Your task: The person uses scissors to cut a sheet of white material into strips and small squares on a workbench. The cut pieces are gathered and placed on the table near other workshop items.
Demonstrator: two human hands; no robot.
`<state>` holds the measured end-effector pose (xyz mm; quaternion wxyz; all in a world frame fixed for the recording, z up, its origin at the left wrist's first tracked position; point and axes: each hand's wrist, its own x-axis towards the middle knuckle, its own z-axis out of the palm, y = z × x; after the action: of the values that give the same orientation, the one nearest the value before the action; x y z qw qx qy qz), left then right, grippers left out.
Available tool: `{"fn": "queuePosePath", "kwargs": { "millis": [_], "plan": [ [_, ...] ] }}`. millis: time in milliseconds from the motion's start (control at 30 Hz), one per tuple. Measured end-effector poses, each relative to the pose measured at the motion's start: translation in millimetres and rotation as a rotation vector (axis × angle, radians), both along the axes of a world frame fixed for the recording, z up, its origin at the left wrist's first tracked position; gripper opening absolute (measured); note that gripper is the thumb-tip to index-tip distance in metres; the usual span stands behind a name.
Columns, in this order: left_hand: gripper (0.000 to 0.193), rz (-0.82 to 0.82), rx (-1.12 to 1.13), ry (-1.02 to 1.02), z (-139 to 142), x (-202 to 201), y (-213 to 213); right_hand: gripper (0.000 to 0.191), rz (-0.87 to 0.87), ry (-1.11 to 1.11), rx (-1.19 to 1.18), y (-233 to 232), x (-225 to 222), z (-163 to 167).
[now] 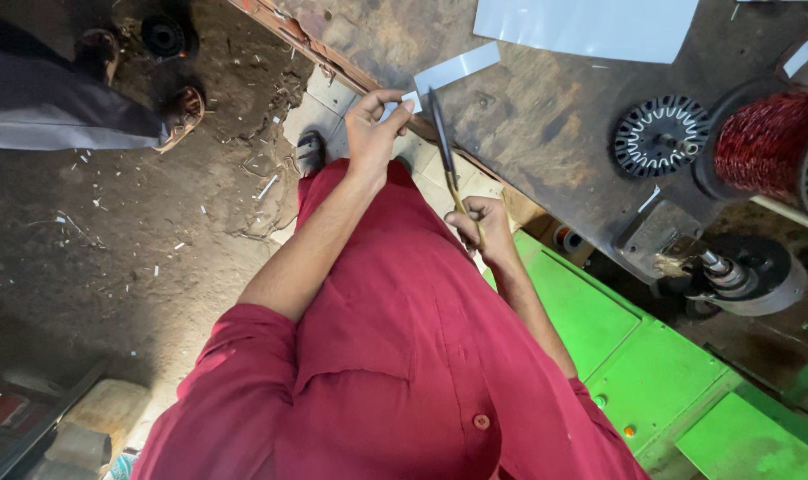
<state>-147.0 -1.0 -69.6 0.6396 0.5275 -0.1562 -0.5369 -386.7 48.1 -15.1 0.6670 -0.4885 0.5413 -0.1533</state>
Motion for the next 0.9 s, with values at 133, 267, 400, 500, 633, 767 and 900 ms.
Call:
{"fn": "queuePosePath", "kwargs": {
  "millis": [133, 267, 400, 500, 633, 767, 900],
  "plan": [
    [0.012, -0.13, -0.06, -0.01, 8, 6, -26, 0.028, -0.152, -0.081, 0.045, -9, -5, 8],
    [0.017, -0.278, 0.066, -0.106, 14, 0, -46, 0.033, -0.193, -0.122, 0.053, -18, -5, 18],
    [0.013, -0.277, -0.002, -0.246, 11, 11, -30, 0.035, -0.168, -0.104, 0.132, -20, 1, 21],
    [0.011, -0.253, -0.047, -0.373, 4, 23, -9, 0.036, -0.144, -0.09, 0.17, -14, 6, 18],
    [0.013, -0.215, 0.015, -0.198, 2, 28, 12, 0.038, -0.151, -0.127, 0.237, -5, 9, 12],
    [0.022, -0.15, 0.077, -0.035, 3, 34, 26, 0.036, -0.166, -0.144, 0.254, -6, 10, 12],
    [0.022, -0.125, 0.108, 0.119, -8, 36, 35, 0.036, -0.16, -0.121, 0.25, -12, 11, 10]
  ]
}}
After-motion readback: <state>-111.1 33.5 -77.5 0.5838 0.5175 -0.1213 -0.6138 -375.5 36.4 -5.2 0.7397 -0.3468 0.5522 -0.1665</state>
